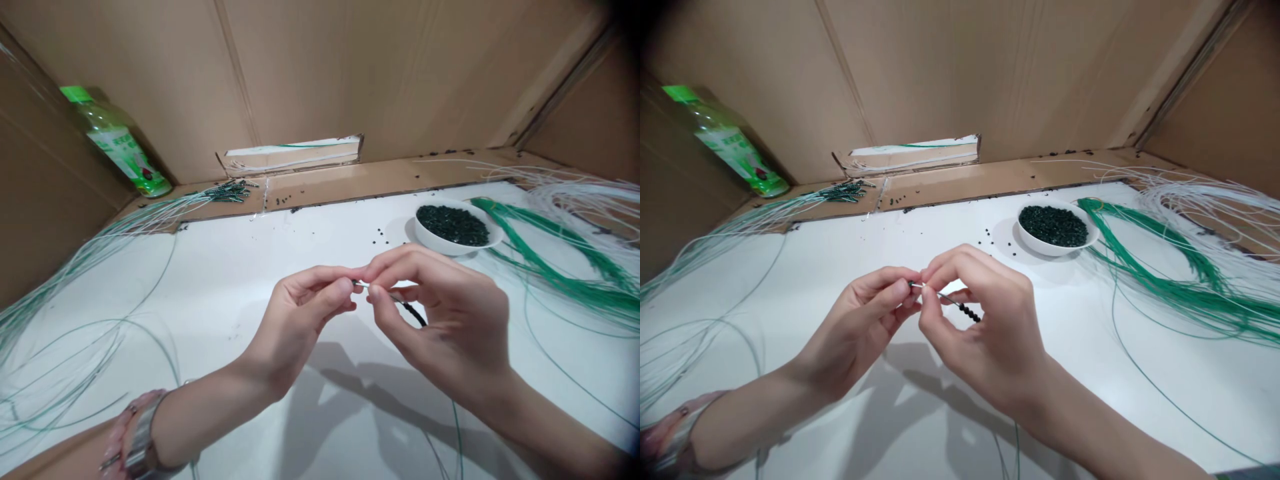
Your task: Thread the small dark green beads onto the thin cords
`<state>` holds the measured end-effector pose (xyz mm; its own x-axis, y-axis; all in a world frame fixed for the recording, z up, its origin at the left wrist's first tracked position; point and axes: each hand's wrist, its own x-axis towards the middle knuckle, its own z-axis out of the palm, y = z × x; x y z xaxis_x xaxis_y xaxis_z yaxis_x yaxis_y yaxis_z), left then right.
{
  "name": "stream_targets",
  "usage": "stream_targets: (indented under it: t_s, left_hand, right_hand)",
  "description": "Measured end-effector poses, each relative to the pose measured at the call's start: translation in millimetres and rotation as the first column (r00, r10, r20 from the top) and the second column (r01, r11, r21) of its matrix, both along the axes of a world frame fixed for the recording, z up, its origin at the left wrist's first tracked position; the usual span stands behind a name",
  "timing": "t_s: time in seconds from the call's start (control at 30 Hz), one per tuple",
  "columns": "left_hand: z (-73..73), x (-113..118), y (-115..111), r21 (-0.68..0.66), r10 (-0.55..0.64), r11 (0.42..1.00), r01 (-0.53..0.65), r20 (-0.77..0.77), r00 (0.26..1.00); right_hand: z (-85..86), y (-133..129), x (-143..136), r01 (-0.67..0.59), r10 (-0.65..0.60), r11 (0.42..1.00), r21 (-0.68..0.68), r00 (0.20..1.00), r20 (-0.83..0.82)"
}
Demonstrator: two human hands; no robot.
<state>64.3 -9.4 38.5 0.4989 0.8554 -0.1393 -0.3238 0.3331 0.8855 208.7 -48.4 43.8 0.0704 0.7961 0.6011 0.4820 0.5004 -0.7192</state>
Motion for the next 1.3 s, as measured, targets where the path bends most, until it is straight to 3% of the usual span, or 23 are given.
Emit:
stream_targets:
  t_s: [0.2, 0.37, 0.6, 1.3]
  left_hand:
    - [-3.5, -1.4, 2.2, 0.127, 0.024, 0.992, -0.021, -0.023, 0.999]
    - [-6.1, -2.7, 5.1, 0.294, 0.079, 0.954, -0.057, -0.066, 0.995]
    - [-1.9, -4.1, 8.6, 0.421, 0.146, 0.905, -0.057, -0.181, 0.973]
    - [0.0, -4.1, 7.7, 0.425, 0.173, 0.902, -0.081, -0.184, 0.968]
  right_hand:
    - [-1.2, 0.6, 0.2, 0.004, -0.005, 1.0, 0.011, 1.0, 0.027]
    - [-1.4, -0.1, 0.1, 0.013, -0.016, 0.999, 0.03, 0.997, 0.071]
    - [1.7, 0.8, 2.6, -0.009, -0.01, 0.996, 0.089, 0.978, 0.209]
    - [-0.6, -0.7, 5.0, -0.024, -0.021, 0.982, 0.188, 0.972, 0.233]
